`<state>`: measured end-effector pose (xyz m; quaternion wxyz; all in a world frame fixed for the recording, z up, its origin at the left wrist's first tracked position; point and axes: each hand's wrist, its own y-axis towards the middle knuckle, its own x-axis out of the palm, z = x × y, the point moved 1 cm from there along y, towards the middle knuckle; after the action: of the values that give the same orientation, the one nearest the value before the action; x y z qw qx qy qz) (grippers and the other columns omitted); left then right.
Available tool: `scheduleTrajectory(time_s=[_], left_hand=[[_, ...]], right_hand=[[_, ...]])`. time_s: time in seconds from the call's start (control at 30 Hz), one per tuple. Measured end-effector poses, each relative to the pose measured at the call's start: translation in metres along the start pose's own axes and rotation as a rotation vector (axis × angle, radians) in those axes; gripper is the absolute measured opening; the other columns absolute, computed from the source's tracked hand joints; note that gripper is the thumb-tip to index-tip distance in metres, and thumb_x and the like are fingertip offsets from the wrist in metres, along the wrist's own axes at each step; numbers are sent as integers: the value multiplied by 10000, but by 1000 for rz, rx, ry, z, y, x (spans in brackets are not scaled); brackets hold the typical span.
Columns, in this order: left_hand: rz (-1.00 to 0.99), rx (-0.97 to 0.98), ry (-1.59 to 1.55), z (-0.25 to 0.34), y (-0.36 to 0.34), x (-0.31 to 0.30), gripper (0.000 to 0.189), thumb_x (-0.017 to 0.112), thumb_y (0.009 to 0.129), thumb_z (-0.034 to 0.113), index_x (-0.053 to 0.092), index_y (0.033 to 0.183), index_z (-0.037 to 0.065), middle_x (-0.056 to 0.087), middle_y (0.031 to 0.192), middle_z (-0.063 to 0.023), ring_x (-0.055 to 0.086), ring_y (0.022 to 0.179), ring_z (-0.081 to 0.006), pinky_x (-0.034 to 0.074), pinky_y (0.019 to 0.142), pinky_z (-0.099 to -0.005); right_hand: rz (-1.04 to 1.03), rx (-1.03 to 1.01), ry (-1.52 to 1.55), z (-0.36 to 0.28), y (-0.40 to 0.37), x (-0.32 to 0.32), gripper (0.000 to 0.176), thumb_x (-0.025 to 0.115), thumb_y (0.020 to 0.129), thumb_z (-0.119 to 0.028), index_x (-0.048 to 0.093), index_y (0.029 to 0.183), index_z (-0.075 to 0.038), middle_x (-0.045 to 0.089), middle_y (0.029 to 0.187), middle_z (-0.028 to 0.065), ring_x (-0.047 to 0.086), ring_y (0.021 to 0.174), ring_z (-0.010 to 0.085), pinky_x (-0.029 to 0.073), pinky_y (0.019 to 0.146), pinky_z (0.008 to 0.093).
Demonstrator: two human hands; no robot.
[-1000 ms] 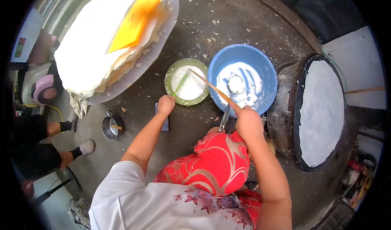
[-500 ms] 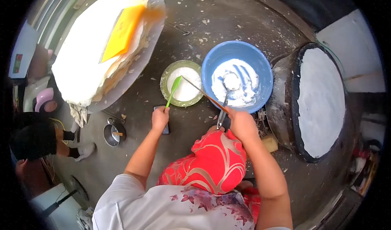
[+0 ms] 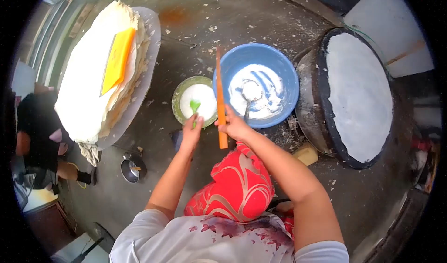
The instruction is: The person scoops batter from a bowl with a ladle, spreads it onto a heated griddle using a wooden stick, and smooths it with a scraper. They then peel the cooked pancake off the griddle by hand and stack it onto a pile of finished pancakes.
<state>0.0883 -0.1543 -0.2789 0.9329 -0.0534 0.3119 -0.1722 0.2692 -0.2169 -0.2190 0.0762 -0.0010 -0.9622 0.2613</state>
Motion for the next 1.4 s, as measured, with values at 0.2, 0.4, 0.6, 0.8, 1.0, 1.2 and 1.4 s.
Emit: scheduleTrajectory(time_s=[0.2, 0.4, 0.6, 0.8, 1.0, 1.2, 1.4], left_hand=[[-289, -454, -590, 4, 17, -5, 411, 461, 794, -61, 447, 1200, -1, 572, 852, -58, 549, 728, -131, 430, 648, -230], [-202, -316, -118, -79, 23, -28, 307, 468, 821, -20, 529, 1121, -6, 598, 810, -64, 543, 699, -113, 436, 625, -237], [-104, -690, -188, -89, 16, -34, 182, 561, 825, 131, 608, 925, -15, 579, 632, -64, 471, 477, -124, 379, 447, -262], [-171, -730, -110, -88, 14, -28, 258, 680, 746, 234, 633, 795, -15, 579, 610, -72, 446, 477, -133, 343, 465, -275], [-20, -448, -116, -78, 1, -20, 359, 711, 699, 299, 619, 818, -27, 629, 720, -116, 598, 686, -230, 459, 652, -317], [-227, -402, 442, -28, -28, -9, 408, 687, 701, 323, 549, 908, 0, 606, 825, -209, 614, 765, -290, 478, 660, -383], [-313, -785, -1288, 42, -61, -17, 107, 574, 831, 89, 544, 906, 18, 604, 807, -93, 609, 696, -195, 516, 639, -306]], right_hand=[[-278, 28, -368, -1, 3, 15, 749, 636, 786, -291, 227, 1361, -41, 554, 1130, 135, 572, 948, 219, 454, 803, 284], [-76, 73, -142, -3, -41, -35, 435, 519, 876, -143, 395, 1268, -4, 594, 1033, 109, 581, 844, 129, 463, 775, 260], [169, 178, -45, 9, -88, -60, 371, 531, 865, -100, 456, 1214, 3, 614, 972, 87, 576, 824, 117, 460, 759, 242], [278, 151, 195, 33, -113, -56, 433, 587, 784, 11, 474, 1201, -5, 597, 1027, 71, 575, 892, 121, 466, 776, 248], [287, 98, 251, 41, -122, -50, 498, 578, 738, 77, 460, 1215, -9, 598, 1019, 55, 574, 878, 112, 463, 785, 248], [262, 153, 316, 34, -119, -49, 493, 587, 720, 93, 486, 1191, -12, 598, 999, 55, 574, 868, 116, 462, 764, 238], [188, 143, 146, -11, -91, -34, 363, 575, 837, -120, 500, 1172, -3, 601, 993, 80, 569, 872, 113, 459, 761, 236]])
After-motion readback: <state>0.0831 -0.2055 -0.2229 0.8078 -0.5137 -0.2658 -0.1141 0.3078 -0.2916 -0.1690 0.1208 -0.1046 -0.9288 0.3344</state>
